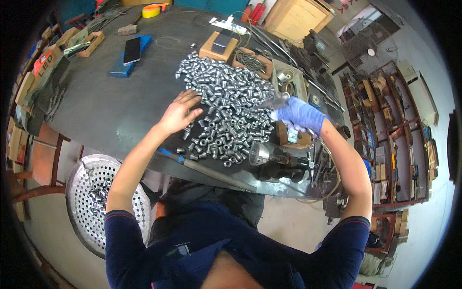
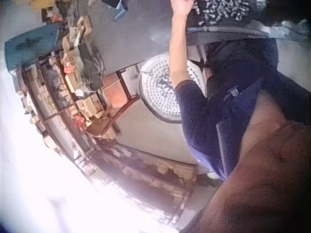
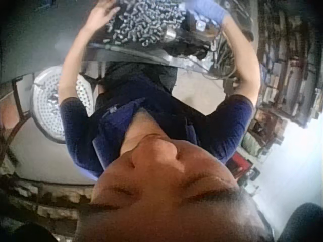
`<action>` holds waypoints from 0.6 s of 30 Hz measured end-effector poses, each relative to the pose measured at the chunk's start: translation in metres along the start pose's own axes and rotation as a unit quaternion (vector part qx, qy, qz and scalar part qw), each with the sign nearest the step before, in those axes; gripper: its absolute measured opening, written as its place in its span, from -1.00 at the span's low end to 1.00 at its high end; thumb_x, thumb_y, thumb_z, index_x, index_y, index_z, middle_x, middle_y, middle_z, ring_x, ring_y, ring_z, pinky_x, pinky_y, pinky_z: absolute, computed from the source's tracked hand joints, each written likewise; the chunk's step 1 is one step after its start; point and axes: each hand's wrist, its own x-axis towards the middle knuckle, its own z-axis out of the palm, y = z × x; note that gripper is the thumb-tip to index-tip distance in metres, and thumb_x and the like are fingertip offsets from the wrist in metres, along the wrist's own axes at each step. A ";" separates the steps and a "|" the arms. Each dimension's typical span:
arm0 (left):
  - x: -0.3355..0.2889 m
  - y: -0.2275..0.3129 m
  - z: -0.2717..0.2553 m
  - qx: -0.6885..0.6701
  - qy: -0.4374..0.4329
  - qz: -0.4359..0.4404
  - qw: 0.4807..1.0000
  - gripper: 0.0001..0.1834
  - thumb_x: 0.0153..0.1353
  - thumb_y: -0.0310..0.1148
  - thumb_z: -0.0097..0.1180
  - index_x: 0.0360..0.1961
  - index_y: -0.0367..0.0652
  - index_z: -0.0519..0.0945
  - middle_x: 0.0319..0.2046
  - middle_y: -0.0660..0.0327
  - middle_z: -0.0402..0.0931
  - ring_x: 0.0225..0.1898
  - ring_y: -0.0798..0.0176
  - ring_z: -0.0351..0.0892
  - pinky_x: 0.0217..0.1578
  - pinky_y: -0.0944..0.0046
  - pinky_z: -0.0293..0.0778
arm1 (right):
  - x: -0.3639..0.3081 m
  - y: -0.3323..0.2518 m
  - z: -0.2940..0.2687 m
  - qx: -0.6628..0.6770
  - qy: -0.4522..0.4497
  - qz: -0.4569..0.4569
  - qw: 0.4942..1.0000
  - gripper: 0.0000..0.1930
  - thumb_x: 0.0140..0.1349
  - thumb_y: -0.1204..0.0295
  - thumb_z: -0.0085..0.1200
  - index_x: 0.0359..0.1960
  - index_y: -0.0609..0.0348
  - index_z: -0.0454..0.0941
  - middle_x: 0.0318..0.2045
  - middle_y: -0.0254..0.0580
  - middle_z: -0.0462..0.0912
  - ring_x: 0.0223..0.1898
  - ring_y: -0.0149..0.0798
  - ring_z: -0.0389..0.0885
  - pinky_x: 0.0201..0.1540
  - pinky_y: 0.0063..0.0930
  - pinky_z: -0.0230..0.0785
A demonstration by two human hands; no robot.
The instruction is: The person sorts through a pile of metal connectors on a workbench, picking them up and placing them into a colander or onto a tool.
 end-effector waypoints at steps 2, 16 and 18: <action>0.004 0.011 0.020 0.019 -0.049 0.009 0.999 -0.51 0.15 -0.08 -0.02 0.01 -0.20 0.42 0.09 -0.02 0.28 0.22 -0.04 0.11 0.21 0.01 0.01 | -0.021 0.011 0.010 -0.004 -0.008 0.029 1.000 -0.66 0.02 0.22 0.15 -0.29 0.23 0.47 -0.87 -0.38 0.32 -0.89 -0.54 0.24 -0.87 -0.67 0.02; 0.010 0.095 0.079 0.063 -0.206 0.135 0.967 -0.39 0.19 0.08 -0.21 0.11 -0.15 0.32 0.17 0.01 0.18 0.27 0.02 -0.01 0.21 -0.18 -0.17 | -0.049 0.076 0.007 0.010 -0.004 0.047 0.999 -0.72 0.06 0.20 0.10 -0.30 0.13 0.50 -0.81 -0.40 0.38 -0.85 -0.55 0.24 -0.81 -0.64 0.03; 0.001 0.103 0.072 0.028 -0.201 0.132 0.970 -0.39 0.19 0.07 -0.19 0.10 -0.16 0.32 0.16 0.00 0.18 0.27 0.02 -0.01 0.21 -0.16 -0.17 | -0.054 0.072 0.007 0.020 0.007 0.042 0.999 -0.72 0.06 0.19 0.10 -0.35 0.15 0.51 -0.83 -0.38 0.37 -0.85 -0.53 0.25 -0.81 -0.63 0.04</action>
